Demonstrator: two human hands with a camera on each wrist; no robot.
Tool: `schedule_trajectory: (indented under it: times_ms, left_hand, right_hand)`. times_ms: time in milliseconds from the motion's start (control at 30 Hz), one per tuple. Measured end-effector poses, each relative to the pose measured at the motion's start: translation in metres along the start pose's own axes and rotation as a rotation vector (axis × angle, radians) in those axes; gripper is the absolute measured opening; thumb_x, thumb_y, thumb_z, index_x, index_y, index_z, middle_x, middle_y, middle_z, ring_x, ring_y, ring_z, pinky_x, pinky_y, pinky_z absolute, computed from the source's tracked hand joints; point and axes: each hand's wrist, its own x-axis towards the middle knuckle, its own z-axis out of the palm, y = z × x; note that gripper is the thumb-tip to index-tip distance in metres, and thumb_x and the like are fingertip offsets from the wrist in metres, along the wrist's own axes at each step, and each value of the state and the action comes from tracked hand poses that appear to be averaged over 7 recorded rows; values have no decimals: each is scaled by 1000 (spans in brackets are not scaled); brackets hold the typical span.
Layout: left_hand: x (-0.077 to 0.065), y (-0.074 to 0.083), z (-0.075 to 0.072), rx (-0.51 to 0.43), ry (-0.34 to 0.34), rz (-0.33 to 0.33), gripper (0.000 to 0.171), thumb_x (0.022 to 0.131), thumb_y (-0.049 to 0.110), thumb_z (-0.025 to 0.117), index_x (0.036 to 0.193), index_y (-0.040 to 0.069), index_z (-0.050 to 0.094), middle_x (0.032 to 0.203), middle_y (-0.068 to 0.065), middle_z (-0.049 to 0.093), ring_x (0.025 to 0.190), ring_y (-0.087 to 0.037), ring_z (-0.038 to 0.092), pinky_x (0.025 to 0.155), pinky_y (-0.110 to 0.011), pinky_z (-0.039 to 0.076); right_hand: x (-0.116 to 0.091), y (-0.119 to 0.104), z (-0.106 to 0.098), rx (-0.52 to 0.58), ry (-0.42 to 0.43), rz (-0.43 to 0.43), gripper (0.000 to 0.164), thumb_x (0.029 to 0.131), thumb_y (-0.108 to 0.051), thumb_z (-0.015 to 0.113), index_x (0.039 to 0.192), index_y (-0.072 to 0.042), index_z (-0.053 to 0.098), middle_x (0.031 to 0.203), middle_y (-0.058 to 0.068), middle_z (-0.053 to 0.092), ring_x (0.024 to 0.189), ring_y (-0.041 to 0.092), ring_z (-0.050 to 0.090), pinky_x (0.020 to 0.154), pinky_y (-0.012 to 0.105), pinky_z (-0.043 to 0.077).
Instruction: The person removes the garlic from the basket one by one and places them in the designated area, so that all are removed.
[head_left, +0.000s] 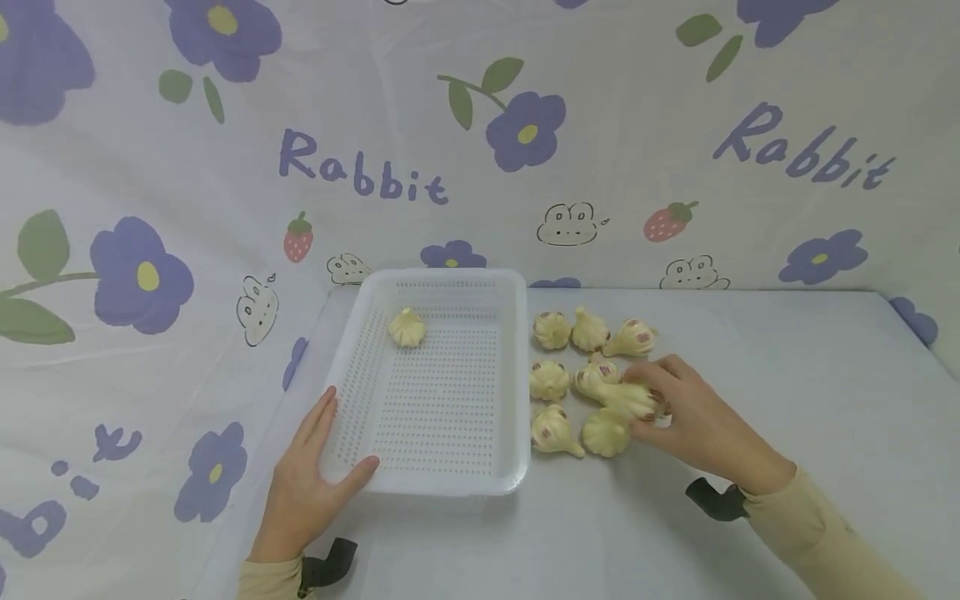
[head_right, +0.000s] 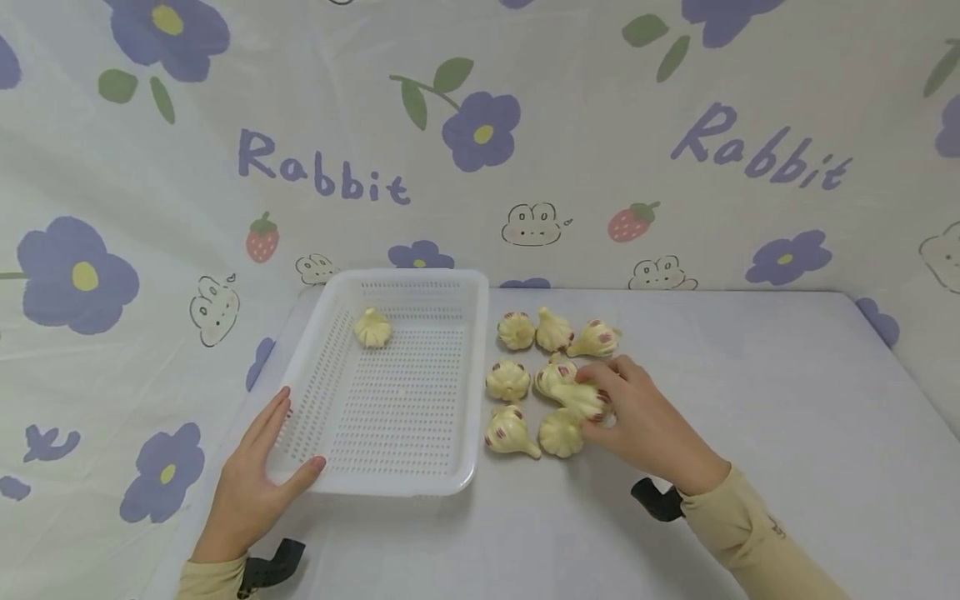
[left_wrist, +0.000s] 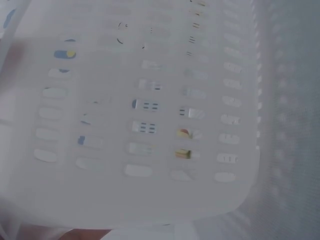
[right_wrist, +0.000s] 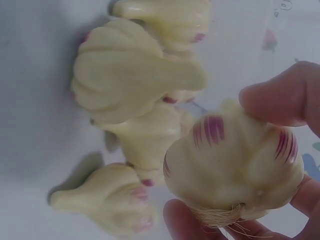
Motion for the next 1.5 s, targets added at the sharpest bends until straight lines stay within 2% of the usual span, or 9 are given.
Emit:
schedule_trajectory:
  times_ms: [233, 500, 767, 1133, 1333, 1500]
  left_hand:
    - [-1, 0, 0, 1, 4, -3, 95, 80, 33, 88, 157, 1, 43, 166, -8, 42, 149, -36, 44, 117, -3, 15]
    - [0, 0, 2, 6, 6, -3, 95, 80, 34, 88, 157, 1, 43, 166, -8, 42, 149, -35, 44, 118, -3, 14]
    - [0, 0, 2, 18, 0, -15, 95, 80, 35, 88, 158, 1, 43, 166, -7, 42, 149, -35, 44, 117, -3, 14]
    - [0, 1, 1, 2, 3, -9, 95, 80, 33, 88, 158, 1, 42, 166, -7, 41, 149, -35, 44, 117, -3, 15]
    - [-1, 0, 1, -1, 5, -7, 95, 80, 34, 88, 158, 2, 43, 166, -6, 41, 149, -35, 44, 117, -3, 16]
    - [-1, 0, 1, 1, 6, -6, 95, 80, 34, 88, 158, 2, 43, 166, -6, 41, 150, -35, 44, 118, -3, 16]
  right_hand:
    - [-14, 13, -1, -28, 30, -7, 51, 82, -11, 83, 129, -10, 64, 115, 10, 60, 89, 13, 52, 69, 27, 51]
    - [-26, 23, 3, -47, 76, -14, 50, 78, -9, 84, 125, -8, 66, 108, 9, 61, 86, 11, 50, 66, 26, 48]
    - [-31, 36, 13, -26, 12, 76, 50, 79, -11, 85, 125, -6, 65, 110, 14, 61, 89, 16, 54, 69, 30, 48]
    - [-35, 42, 29, -20, -30, 115, 51, 80, -8, 85, 127, -5, 65, 114, 18, 61, 91, 18, 57, 73, 33, 51]
    - [-35, 43, 35, -57, 9, 69, 54, 78, -8, 88, 127, -5, 65, 113, 20, 62, 90, 22, 58, 73, 38, 51]
    - [-35, 44, 37, -77, 19, 64, 57, 77, -10, 88, 129, -5, 65, 114, 21, 63, 90, 25, 58, 73, 42, 50]
